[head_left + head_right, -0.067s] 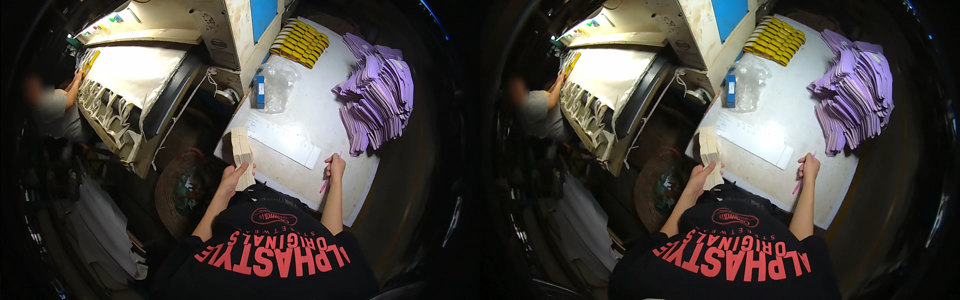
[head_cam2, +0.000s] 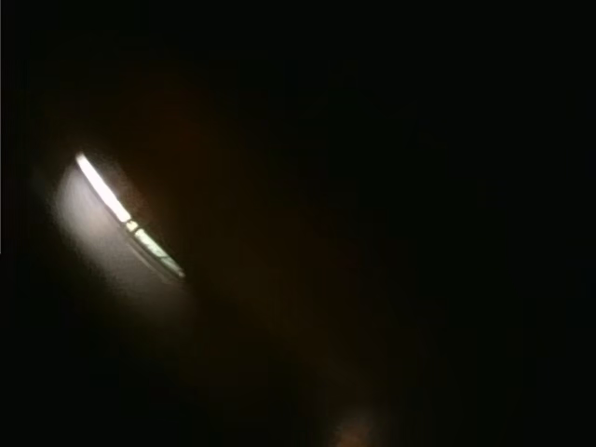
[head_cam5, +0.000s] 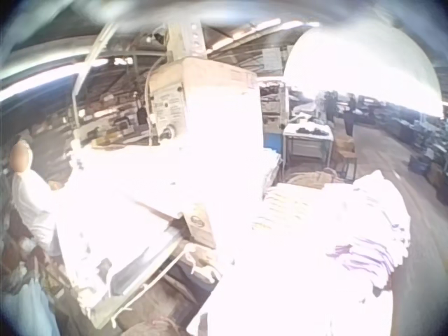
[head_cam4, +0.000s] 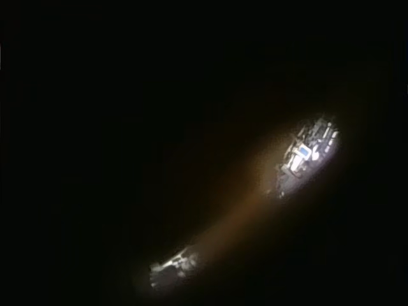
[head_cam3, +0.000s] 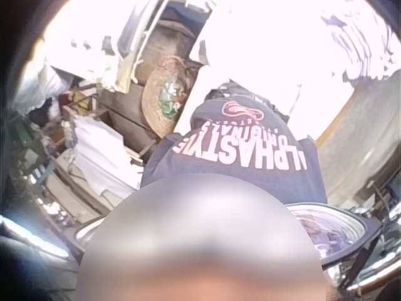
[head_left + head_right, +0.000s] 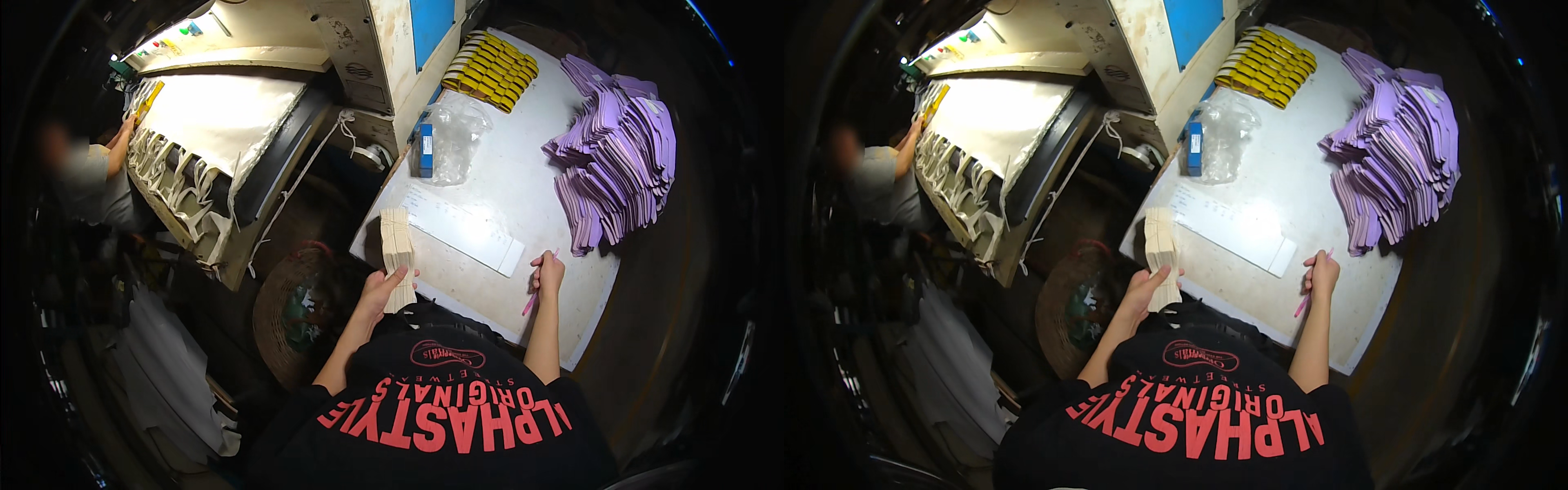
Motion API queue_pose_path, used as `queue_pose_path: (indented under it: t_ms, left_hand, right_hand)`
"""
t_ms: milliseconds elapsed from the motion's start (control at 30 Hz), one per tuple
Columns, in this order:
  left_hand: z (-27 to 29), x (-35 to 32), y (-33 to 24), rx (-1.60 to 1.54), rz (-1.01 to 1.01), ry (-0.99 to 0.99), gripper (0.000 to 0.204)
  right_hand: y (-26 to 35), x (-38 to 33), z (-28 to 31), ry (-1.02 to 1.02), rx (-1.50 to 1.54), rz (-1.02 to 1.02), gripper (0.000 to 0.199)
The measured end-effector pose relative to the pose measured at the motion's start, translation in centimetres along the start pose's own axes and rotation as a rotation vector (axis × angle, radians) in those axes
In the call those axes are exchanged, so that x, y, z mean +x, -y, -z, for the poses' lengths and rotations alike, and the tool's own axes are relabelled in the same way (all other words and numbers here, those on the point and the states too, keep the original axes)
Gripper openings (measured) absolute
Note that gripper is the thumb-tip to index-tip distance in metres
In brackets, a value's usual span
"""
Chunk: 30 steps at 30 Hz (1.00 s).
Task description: The person marks beige fabric pieces with a pink marker while holding them against a white template on a table. They repeatedly pick up pieces, align them, and mark them, then place them aside. A coworker works at a nearby machine.
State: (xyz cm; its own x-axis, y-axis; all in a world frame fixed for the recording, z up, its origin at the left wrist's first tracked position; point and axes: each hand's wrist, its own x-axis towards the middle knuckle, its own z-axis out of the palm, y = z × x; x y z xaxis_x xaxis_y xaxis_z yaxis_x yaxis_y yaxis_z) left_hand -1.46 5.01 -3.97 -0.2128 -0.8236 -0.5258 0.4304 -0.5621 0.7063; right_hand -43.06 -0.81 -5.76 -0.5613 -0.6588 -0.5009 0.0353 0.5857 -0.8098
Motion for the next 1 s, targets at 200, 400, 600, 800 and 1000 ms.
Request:
queue_pose_path:
  t_ms: [200, 400, 600, 800, 1000]
  left_hand:
    - [2.6, 0.8, 0.5, -0.124, 0.085, 0.252, 0.063]
    - [7.4, 3.2, 3.3, -0.364, 0.207, 0.273, 0.074]
    - [11.6, 3.0, 4.7, -0.222, 0.219, -0.090, 0.063]
    - [11.9, 2.6, 3.6, -0.042, 0.001, -0.267, 0.043]
    - [7.0, -0.1, -1.6, -0.027, -0.306, -0.420, 0.033]
  right_hand:
    - [-0.1, 0.8, -0.7, -0.003, 0.012, 0.057, 0.037]
    - [0.6, 0.6, -1.0, -0.027, 0.004, 0.032, 0.035]
    - [1.1, 0.1, -1.1, -0.017, 0.004, 0.056, 0.032]
    - [1.2, 0.0, -1.5, -0.034, -0.024, 0.018, 0.031]
    - [1.0, 0.0, -1.5, -0.025, -0.030, 0.066, 0.031]
